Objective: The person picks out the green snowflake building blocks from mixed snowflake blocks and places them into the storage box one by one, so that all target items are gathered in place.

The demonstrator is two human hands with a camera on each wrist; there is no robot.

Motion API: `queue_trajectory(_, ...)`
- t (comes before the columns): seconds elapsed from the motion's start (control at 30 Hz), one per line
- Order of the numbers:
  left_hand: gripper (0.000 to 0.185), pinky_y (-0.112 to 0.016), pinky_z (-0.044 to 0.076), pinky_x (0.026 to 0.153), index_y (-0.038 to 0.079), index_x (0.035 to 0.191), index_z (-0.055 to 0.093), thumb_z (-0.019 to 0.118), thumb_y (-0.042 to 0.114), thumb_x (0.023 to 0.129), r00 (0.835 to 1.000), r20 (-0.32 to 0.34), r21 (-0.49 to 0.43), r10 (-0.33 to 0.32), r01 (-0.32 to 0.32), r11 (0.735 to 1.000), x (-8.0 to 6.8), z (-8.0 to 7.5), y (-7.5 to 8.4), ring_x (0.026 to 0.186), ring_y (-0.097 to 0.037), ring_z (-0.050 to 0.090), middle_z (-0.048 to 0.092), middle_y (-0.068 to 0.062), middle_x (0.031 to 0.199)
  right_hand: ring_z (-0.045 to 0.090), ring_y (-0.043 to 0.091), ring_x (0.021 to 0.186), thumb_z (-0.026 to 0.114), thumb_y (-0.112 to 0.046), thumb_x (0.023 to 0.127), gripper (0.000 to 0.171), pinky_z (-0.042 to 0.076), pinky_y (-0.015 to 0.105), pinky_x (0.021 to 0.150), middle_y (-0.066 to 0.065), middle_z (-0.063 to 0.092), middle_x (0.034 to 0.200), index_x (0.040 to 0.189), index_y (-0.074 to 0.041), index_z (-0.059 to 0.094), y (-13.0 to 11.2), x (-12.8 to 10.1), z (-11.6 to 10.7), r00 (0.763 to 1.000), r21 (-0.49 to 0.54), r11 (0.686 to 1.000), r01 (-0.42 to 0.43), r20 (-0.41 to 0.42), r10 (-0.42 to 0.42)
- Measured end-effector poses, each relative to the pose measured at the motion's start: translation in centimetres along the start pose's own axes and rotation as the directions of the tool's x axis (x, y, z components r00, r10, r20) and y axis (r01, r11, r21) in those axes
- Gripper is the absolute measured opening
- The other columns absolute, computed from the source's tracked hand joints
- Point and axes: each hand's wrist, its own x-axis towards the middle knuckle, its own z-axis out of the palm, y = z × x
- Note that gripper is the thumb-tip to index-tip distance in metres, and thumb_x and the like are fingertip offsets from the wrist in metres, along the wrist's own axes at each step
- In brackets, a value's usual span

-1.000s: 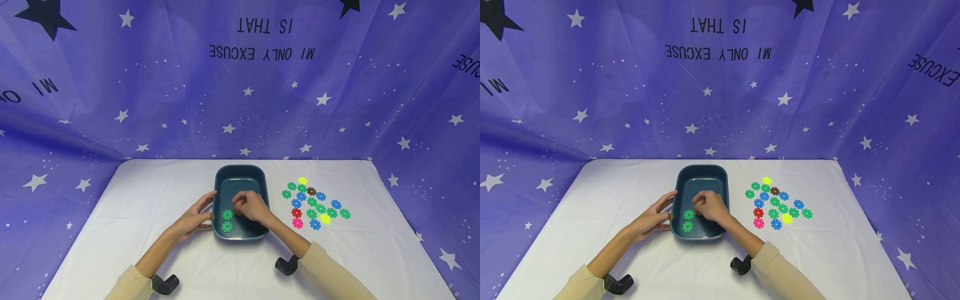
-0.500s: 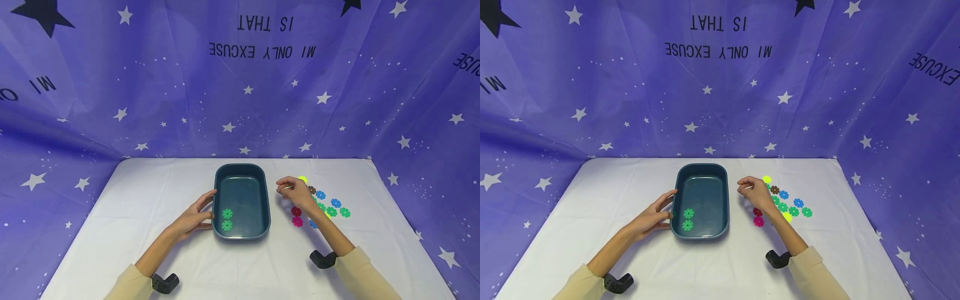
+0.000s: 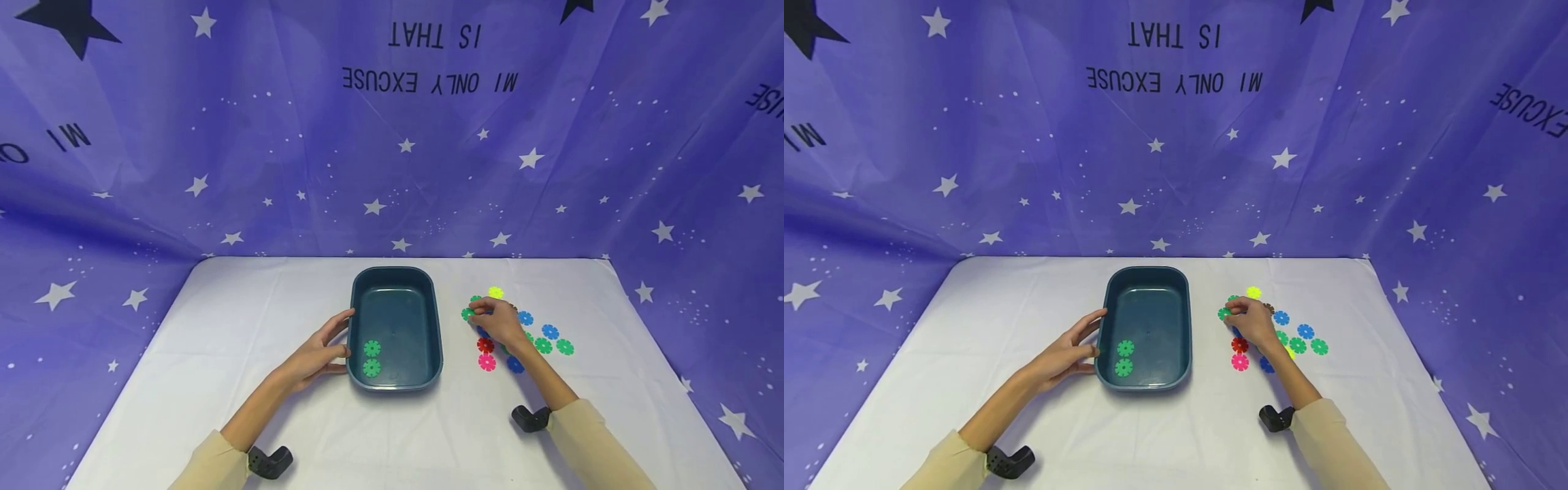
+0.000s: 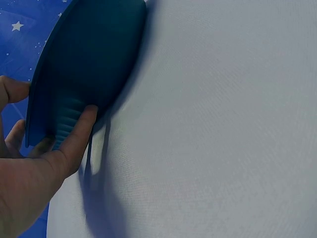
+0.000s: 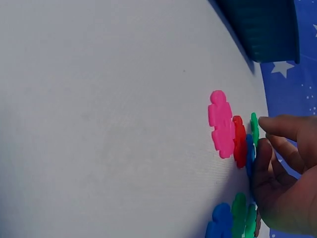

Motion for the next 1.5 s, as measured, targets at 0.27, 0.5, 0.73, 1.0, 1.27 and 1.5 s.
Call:
queue_trajectory(0.27,0.084,-0.053,0.051,0.092,0.02,0.16,0.02,0.052,-0.005,0.087,1.0,0.007,-0.001,0.004,-0.004,1.0,0.0,0.0,0.1,0.135,-0.044,0.036,0.005,-0.013,0.166,0.056,0.028,0.093,0.073,-0.009,0.087,0.031,0.047,0.039,0.082,0.01,0.065,0.101,0.117,-0.001,0.07,-0.1,0.2,0.2,1.0,-0.051,0.999,0.017,-0.005,-0.017)
queue_trajectory(0.5,0.085,-0.054,0.051,0.092,0.019,0.16,0.02,0.053,-0.004,0.085,1.0,-0.003,0.0,-0.001,0.001,1.0,0.0,0.1,0.0,0.136,-0.045,0.036,0.006,-0.014,0.166,0.054,0.026,0.091,0.072,-0.008,0.087,0.028,0.047,0.033,0.073,0.011,0.063,0.102,0.114,0.0,0.07,-0.4,0.4,0.3,1.0,-0.101,0.995,0.003,0.008,-0.003)
queue_trajectory(0.73,0.085,-0.054,0.051,0.092,0.019,0.16,0.02,0.054,-0.004,0.086,1.0,-0.002,-0.001,-0.006,0.006,1.0,-0.1,0.1,-0.1,0.138,-0.046,0.033,0.004,-0.014,0.166,0.054,0.028,0.094,0.072,-0.007,0.086,0.028,0.048,0.042,0.082,0.012,0.062,0.101,0.112,0.0,0.068,-0.8,0.4,0.2,0.999,-0.123,0.992,-0.014,0.039,0.019)
queue_trajectory(1.0,0.085,-0.054,0.051,0.093,0.019,0.16,0.02,0.054,-0.003,0.086,1.0,-0.001,0.0,-0.005,0.005,1.0,-0.2,0.2,0.1,0.135,-0.046,0.036,0.005,-0.014,0.166,0.053,0.021,0.072,0.069,-0.003,0.087,0.016,0.045,0.033,0.063,0.005,0.062,0.082,0.102,-0.005,0.067,-2.0,0.2,0.0,0.997,-0.117,0.99,0.074,0.01,-0.073)
queue_trajectory(1.27,0.085,-0.054,0.051,0.092,0.019,0.16,0.02,0.054,-0.003,0.085,1.0,-0.006,0.002,-0.008,0.008,1.0,-0.1,0.2,0.1,0.134,-0.044,0.038,0.006,-0.014,0.166,0.065,0.038,0.09,0.066,-0.002,0.093,0.019,0.058,0.039,0.076,0.017,0.069,0.098,0.111,0.002,0.068,-6.4,-1.2,0.8,0.988,0.253,0.96,0.122,0.057,-0.141)
queue_trajectory(1.5,0.085,-0.053,0.051,0.092,0.019,0.16,0.019,0.053,-0.003,0.086,1.0,-0.004,0.011,-0.009,0.009,1.0,-0.1,0.2,0.2,0.126,-0.042,0.044,0.006,-0.014,0.165,0.064,0.043,0.098,0.063,0.002,0.093,0.021,0.057,0.039,0.082,0.017,0.069,0.1,0.114,0.005,0.066,-10.8,-2.2,3.6,0.966,0.402,0.907,0.123,0.163,-0.203)
